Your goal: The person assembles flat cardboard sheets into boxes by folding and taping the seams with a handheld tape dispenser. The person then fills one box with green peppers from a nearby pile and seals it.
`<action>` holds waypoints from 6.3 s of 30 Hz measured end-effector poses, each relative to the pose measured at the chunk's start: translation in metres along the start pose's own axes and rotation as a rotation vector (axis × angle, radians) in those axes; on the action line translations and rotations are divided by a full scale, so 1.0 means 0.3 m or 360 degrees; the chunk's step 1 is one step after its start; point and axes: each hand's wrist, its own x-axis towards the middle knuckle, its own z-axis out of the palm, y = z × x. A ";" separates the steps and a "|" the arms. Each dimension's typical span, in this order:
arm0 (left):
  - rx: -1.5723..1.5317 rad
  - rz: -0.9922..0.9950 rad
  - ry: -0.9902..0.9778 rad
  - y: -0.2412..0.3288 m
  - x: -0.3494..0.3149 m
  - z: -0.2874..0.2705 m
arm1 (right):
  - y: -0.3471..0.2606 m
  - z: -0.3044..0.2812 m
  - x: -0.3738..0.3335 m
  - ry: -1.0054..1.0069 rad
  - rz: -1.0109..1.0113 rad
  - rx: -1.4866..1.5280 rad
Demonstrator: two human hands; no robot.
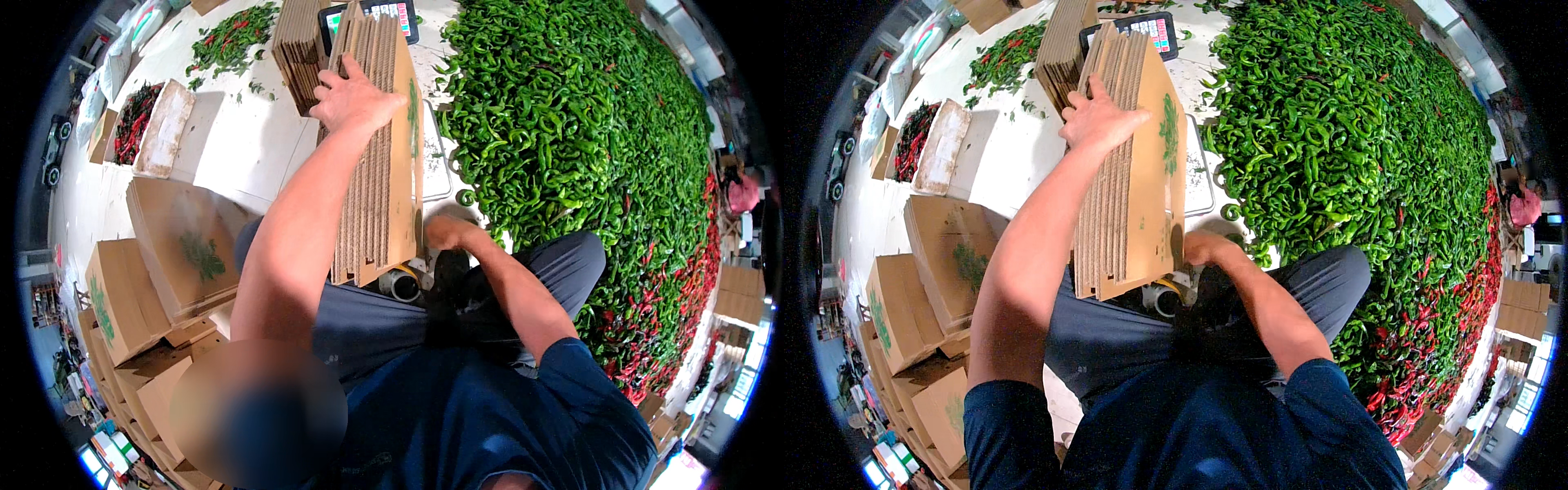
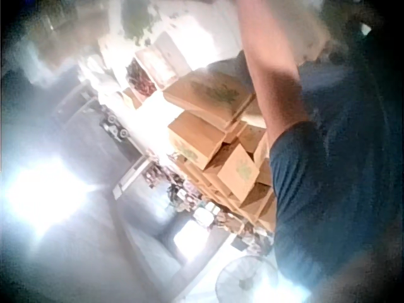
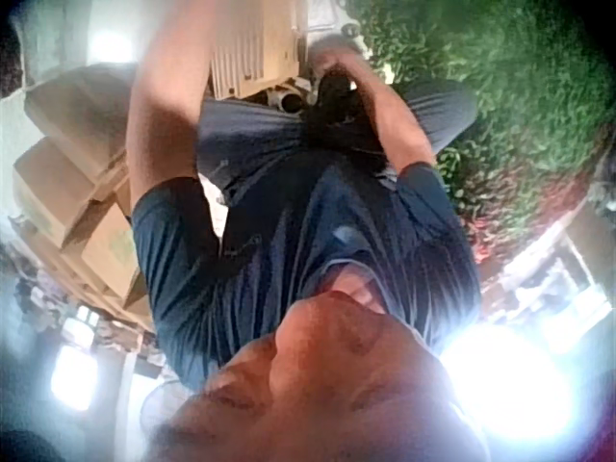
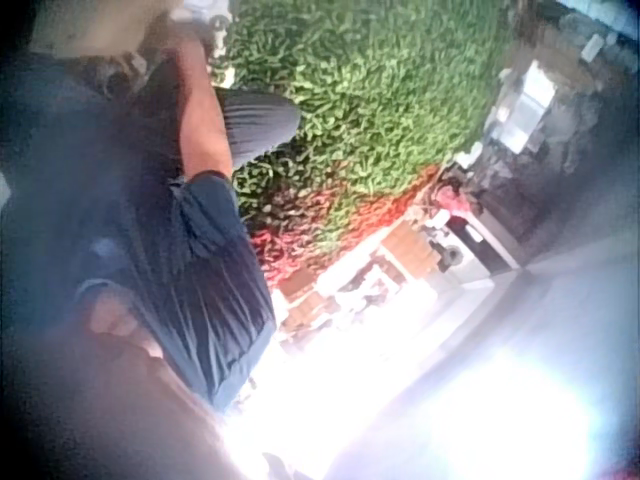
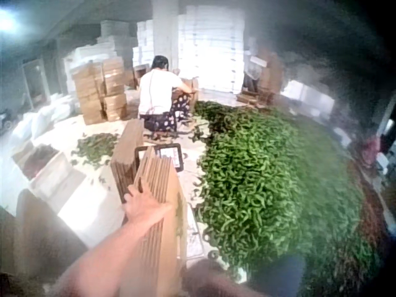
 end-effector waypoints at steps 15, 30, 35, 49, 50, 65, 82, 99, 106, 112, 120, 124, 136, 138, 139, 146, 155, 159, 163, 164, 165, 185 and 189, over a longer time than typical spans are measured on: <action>0.0181 0.0223 -0.0155 -0.032 0.050 -0.004 | -0.464 0.177 -0.213 0.1363 0.0006 0.0495; 0.0324 0.0388 -0.0049 0.087 0.015 0.028 | -0.414 0.301 -0.117 0.1295 0.0495 0.0999; 0.0397 0.0438 -0.0041 0.076 0.033 0.002 | -0.365 0.273 -0.079 0.1542 0.0240 0.0798; 0.0105 0.0637 0.0295 0.001 0.036 0.062 | -0.312 0.153 -0.005 0.1828 0.0213 0.0905; 0.0088 0.0632 0.0285 0.001 0.033 0.056 | -0.329 0.109 -0.019 0.1679 0.0277 0.1003; -0.0022 0.0807 0.0365 0.038 0.078 0.075 | -0.316 0.099 -0.077 0.1646 0.0138 0.1038; -0.0155 0.0714 0.0280 0.035 0.093 0.078 | -0.653 -0.039 -0.264 0.1964 -0.0251 0.0320; -0.0126 0.0781 0.0275 0.034 0.102 0.091 | -0.628 -0.049 -0.224 0.1996 -0.0461 0.0279; -0.0099 0.0766 0.0266 0.043 0.084 0.080 | -0.506 0.111 -0.285 0.1290 -0.0427 -0.0001; -0.0084 0.0735 0.0265 0.027 0.091 0.073 | -0.198 0.191 -0.194 0.0448 0.0034 -0.0246; -0.0064 0.0550 0.0172 0.036 0.070 0.041 | -0.176 0.382 -0.007 -0.0095 0.0113 -0.0252; -0.0062 0.0514 0.0062 0.081 0.069 0.036 | -0.086 0.473 0.027 -0.0257 -0.0037 -0.0057; 0.0052 -0.0102 -0.0085 0.113 0.058 -0.002 | -0.229 0.176 -0.082 0.0510 0.0092 0.0407; -0.0013 -0.0163 -0.0149 0.123 0.051 -0.020 | -0.201 0.147 -0.083 0.0615 0.0128 0.0597; -0.0044 -0.0196 -0.0181 0.127 0.051 -0.028 | -0.188 0.136 -0.083 0.0665 0.0143 0.0691; 0.0032 -0.0147 -0.0126 0.166 0.021 -0.040 | -0.192 0.110 -0.089 0.0751 0.0232 0.0739; 0.0115 0.0055 0.0017 0.127 0.117 0.001 | -0.093 0.010 -0.160 0.1004 0.0206 0.0776; -0.0022 0.0803 -0.0101 -0.068 0.181 -0.073 | -0.053 -0.125 -0.231 0.1527 0.0364 0.1271; 0.0234 0.1424 -0.0255 -0.057 0.070 -0.232 | 0.075 -0.239 -0.342 0.1998 0.0380 0.2022; 0.0355 0.1542 -0.0301 -0.038 0.052 -0.244 | 0.130 -0.255 -0.366 0.2155 0.0402 0.2016; 0.0534 0.1621 -0.0321 -0.033 0.022 -0.253 | 0.171 -0.262 -0.383 0.2302 0.0418 0.2013; 0.0708 0.1761 -0.0503 -0.087 0.174 -0.157 | 0.093 -0.502 -0.377 0.1648 -0.0605 0.0942; 0.0641 0.1752 -0.0539 -0.093 0.183 -0.147 | 0.116 -0.533 -0.370 0.1611 -0.0667 0.0780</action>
